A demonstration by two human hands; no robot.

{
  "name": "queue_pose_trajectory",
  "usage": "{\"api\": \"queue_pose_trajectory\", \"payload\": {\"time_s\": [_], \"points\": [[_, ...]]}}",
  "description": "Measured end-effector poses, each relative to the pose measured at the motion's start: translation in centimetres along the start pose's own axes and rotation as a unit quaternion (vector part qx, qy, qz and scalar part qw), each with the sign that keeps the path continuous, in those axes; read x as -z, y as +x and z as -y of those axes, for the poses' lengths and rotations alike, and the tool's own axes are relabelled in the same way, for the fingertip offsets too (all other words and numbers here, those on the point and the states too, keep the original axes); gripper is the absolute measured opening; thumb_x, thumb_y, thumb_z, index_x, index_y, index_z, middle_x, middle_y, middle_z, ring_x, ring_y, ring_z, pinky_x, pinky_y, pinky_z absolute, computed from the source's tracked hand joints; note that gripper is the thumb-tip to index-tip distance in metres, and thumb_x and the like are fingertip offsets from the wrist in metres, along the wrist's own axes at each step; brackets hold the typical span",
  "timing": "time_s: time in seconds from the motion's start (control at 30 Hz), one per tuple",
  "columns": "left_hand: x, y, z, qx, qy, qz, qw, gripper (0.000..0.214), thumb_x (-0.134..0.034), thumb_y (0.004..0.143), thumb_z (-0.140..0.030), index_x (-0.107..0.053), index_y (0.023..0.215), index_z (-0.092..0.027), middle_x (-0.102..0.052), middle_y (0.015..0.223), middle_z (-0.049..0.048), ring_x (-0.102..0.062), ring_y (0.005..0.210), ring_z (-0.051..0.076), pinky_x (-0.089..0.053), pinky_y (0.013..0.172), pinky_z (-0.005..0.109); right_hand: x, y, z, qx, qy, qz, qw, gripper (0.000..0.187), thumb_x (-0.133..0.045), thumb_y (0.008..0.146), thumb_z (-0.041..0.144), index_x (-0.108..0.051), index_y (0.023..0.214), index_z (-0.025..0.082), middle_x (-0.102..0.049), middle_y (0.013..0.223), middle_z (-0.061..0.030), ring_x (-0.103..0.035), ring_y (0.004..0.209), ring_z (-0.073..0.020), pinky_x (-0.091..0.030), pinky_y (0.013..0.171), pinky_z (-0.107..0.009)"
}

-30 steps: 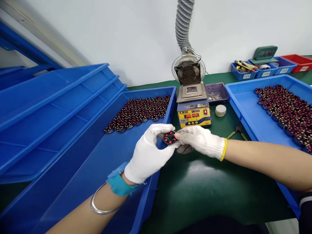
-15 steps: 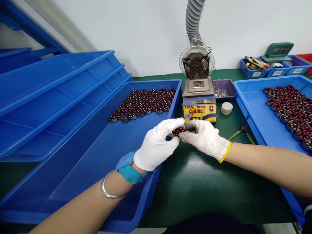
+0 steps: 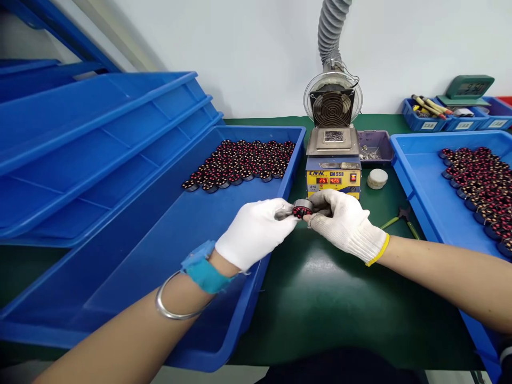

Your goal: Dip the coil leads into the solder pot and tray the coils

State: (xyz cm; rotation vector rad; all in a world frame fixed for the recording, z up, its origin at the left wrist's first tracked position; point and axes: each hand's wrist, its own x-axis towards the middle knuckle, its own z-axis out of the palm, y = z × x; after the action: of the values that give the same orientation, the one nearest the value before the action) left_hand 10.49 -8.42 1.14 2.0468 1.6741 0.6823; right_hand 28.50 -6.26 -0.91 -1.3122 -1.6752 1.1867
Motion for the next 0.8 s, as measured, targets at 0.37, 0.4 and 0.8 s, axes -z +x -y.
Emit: {"api": "queue_pose_trajectory", "payload": {"time_s": [0.37,0.4,0.8], "points": [[1.4,0.7,0.3,0.016,-0.236,0.024,0.971,0.049,-0.046,0.088,-0.062,-0.062,0.089,-0.016,-0.067,0.072,0.0040,-0.065,0.067,0.017,-0.048,0.056,0.028,0.6,-0.1,1.7,-0.064,0.073,0.012,0.995,0.022,-0.070,0.066,0.024,-0.065,0.086,0.016,-0.069,0.080,-0.0017,-0.062,0.068,-0.0117,-0.051,0.061,-0.024],[1.0,0.7,0.2,0.018,-0.239,0.033,0.970,0.051,-0.044,0.089,-0.063,-0.063,0.089,-0.016,-0.065,0.070,0.0035,-0.065,0.067,0.017,-0.049,0.056,0.028,0.5,-0.1,1.6,-0.058,0.076,0.022,0.995,0.023,-0.071,0.066,0.024,-0.065,0.087,0.017,-0.070,0.082,-0.0017,-0.062,0.069,-0.0116,-0.051,0.062,-0.023],[1.0,0.4,-0.1,0.024,-0.211,-0.034,0.977,0.046,-0.049,0.086,-0.061,-0.059,0.073,-0.018,-0.062,0.064,0.0004,-0.058,0.057,0.013,-0.043,0.052,0.025,0.5,-0.5,1.6,-0.064,0.006,0.038,0.997,0.019,-0.069,0.068,0.025,-0.067,0.086,0.018,-0.070,0.077,0.0000,-0.063,0.066,-0.0119,-0.047,0.057,-0.021]]}}
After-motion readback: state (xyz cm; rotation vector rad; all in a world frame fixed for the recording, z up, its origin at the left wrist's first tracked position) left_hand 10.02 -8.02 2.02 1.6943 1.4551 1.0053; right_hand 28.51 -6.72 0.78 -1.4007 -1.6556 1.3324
